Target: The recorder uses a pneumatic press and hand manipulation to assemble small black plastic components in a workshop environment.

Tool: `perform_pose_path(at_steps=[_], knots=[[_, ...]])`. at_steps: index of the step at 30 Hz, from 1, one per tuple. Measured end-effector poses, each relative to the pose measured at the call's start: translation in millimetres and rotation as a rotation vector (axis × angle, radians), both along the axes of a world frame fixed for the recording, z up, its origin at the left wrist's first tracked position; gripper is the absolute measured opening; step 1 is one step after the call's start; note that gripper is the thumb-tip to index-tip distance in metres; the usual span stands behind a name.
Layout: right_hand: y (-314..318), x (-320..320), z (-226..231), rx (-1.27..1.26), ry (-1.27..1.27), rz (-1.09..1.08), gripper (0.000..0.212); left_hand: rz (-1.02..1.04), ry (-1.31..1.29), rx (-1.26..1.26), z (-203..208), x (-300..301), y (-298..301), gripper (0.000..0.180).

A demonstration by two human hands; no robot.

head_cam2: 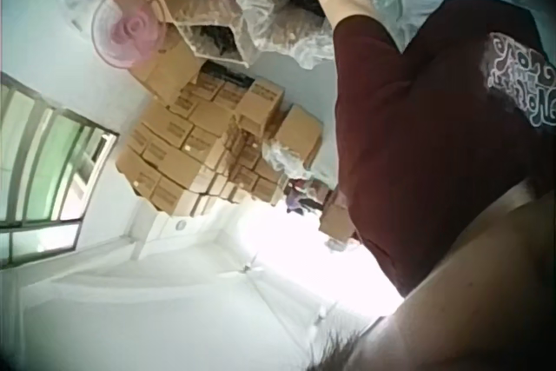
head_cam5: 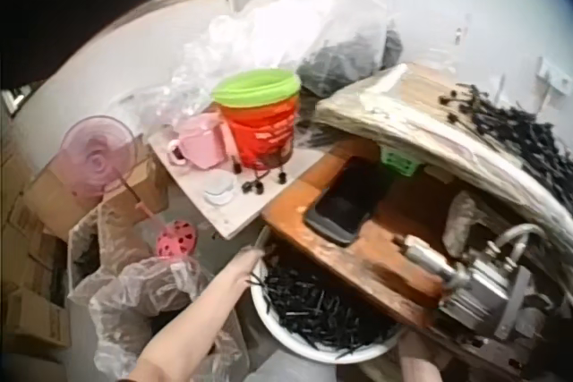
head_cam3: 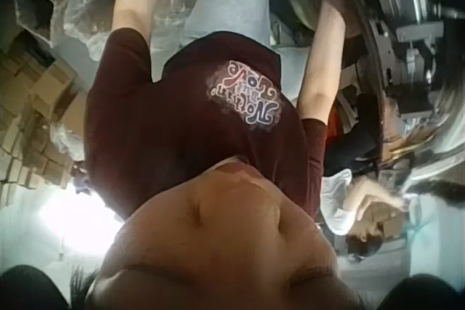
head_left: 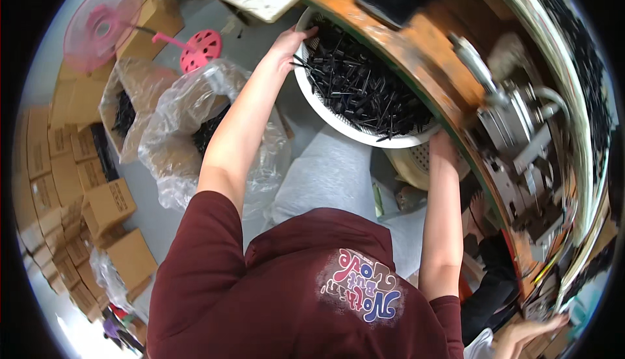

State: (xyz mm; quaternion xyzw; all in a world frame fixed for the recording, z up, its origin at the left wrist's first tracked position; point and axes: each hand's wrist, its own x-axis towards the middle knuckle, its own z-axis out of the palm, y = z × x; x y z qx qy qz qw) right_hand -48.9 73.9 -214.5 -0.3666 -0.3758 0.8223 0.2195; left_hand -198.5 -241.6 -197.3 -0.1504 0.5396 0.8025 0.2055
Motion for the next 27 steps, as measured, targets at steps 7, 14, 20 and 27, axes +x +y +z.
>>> perform_pose_path(at_steps=[7,14,20,27], knots=[[-96.3,-58.9,-13.2,0.191,-0.300,0.167,0.041,0.239,-0.054,-0.096,-21.8,30.1,-130.1,0.036],[-173.1,-34.0,-25.5,0.125,-0.090,0.365,0.029,0.376,-0.096,-0.058,-15.5,140.3,-220.6,0.032],[-229.1,13.5,8.6,0.143,-0.078,0.633,0.028,0.543,-0.102,-0.042,14.5,247.5,-271.9,0.036],[-310.9,40.8,9.7,0.191,-0.067,0.921,0.029,0.746,-0.264,0.031,35.2,348.0,-345.5,0.033]])
